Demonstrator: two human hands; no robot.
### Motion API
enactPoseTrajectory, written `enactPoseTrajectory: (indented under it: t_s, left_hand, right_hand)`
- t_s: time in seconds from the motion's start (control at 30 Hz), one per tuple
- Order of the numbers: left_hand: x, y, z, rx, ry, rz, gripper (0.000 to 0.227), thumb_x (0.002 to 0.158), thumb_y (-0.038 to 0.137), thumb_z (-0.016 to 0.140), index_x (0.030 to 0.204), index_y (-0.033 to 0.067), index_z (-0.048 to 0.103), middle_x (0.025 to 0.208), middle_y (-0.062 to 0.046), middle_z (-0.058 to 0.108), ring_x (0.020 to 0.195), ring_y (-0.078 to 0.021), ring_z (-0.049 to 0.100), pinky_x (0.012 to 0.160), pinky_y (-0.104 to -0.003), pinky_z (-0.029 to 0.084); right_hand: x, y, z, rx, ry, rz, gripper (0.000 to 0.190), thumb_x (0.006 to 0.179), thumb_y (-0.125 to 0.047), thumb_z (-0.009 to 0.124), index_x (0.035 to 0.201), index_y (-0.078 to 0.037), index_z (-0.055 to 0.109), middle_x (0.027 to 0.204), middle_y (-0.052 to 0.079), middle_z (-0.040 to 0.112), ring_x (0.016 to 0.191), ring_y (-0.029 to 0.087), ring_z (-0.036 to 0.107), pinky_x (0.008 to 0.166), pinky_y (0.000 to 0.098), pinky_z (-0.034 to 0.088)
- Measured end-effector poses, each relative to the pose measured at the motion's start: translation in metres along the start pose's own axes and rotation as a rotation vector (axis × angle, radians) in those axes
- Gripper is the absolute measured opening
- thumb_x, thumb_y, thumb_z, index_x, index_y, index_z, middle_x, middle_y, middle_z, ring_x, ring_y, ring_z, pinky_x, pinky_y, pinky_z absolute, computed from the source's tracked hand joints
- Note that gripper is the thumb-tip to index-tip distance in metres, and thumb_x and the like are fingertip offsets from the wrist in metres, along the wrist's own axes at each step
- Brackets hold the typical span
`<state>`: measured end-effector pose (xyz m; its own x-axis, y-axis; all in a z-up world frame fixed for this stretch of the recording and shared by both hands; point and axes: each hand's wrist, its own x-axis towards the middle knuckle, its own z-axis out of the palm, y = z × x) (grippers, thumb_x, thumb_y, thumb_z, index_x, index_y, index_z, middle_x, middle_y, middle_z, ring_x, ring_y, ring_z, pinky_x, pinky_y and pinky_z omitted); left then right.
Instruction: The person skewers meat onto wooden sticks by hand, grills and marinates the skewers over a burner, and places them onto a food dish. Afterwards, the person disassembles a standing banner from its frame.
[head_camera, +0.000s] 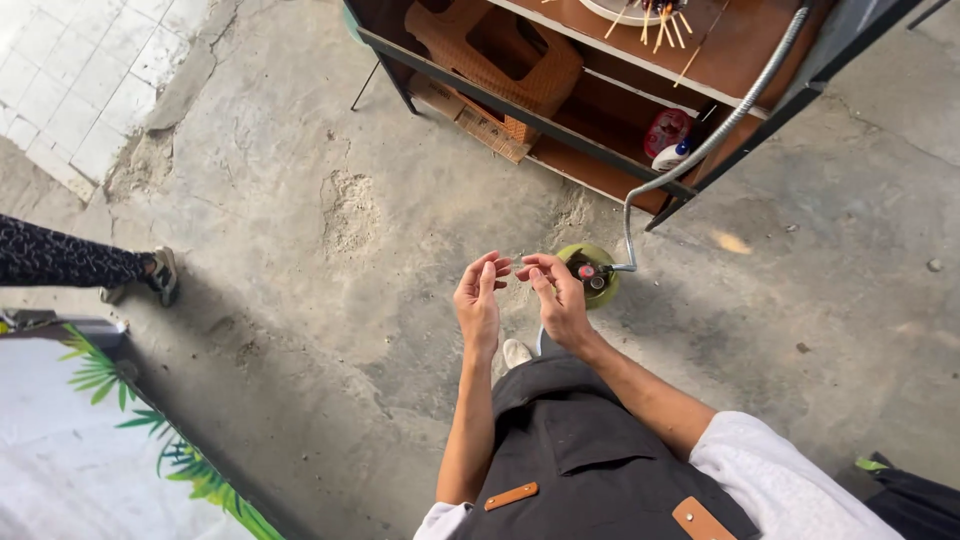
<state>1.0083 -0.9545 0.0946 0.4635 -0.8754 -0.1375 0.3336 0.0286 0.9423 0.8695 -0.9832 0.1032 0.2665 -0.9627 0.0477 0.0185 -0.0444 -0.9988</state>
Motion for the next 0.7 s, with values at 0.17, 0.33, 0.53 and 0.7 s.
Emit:
enactPoseTrajectory:
  t_s: [0.17,0.33,0.53,0.7]
  left_hand:
    - [0.058,0.014,-0.026,-0.004,-0.024,-0.027,0.03,0.106,0.02,0.056,0.126,-0.0002,0.067,0.112,-0.011,0.075,0.102,-0.0158,0.07,0.087,-0.031,0.055]
    - [0.142,0.02,-0.038,-0.019,-0.065,-0.045,0.03,0.107,0.02,0.056,0.126,-0.0005,0.067,0.112,-0.011,0.075,0.103,-0.0166,0.07,0.088,-0.031,0.054]
    - [0.272,0.048,-0.018,0.03,-0.108,0.016,0.03,0.107,0.02,0.056,0.125,-0.0012,0.067,0.112,-0.011,0.075,0.104,-0.0162,0.07,0.086,-0.031,0.055]
    - [0.366,0.066,0.028,0.087,-0.218,0.054,0.03,0.107,0.019,0.056,0.125,-0.0018,0.068,0.112,-0.011,0.077,0.101,-0.0161,0.071,0.086,-0.031,0.056]
  right_hand:
    - [0.049,0.009,0.045,-0.004,0.014,0.052,0.03,0.108,-0.02,0.051,0.128,0.0,0.061,0.107,0.01,0.074,0.097,0.013,0.066,0.084,0.0263,0.051]
    - [0.13,0.026,0.082,0.194,-0.011,0.021,0.028,0.11,-0.019,0.048,0.129,0.0,0.058,0.111,0.008,0.073,0.103,0.012,0.067,0.092,0.0259,0.055]
    - [0.261,0.019,0.099,0.06,0.046,-0.008,0.03,0.109,-0.02,0.047,0.129,-0.002,0.06,0.11,0.008,0.074,0.1,0.011,0.067,0.087,0.0269,0.052]
    - [0.351,0.008,0.084,0.054,0.138,-0.061,0.031,0.111,-0.024,0.048,0.13,-0.001,0.059,0.111,0.009,0.074,0.105,0.013,0.066,0.092,0.0291,0.051]
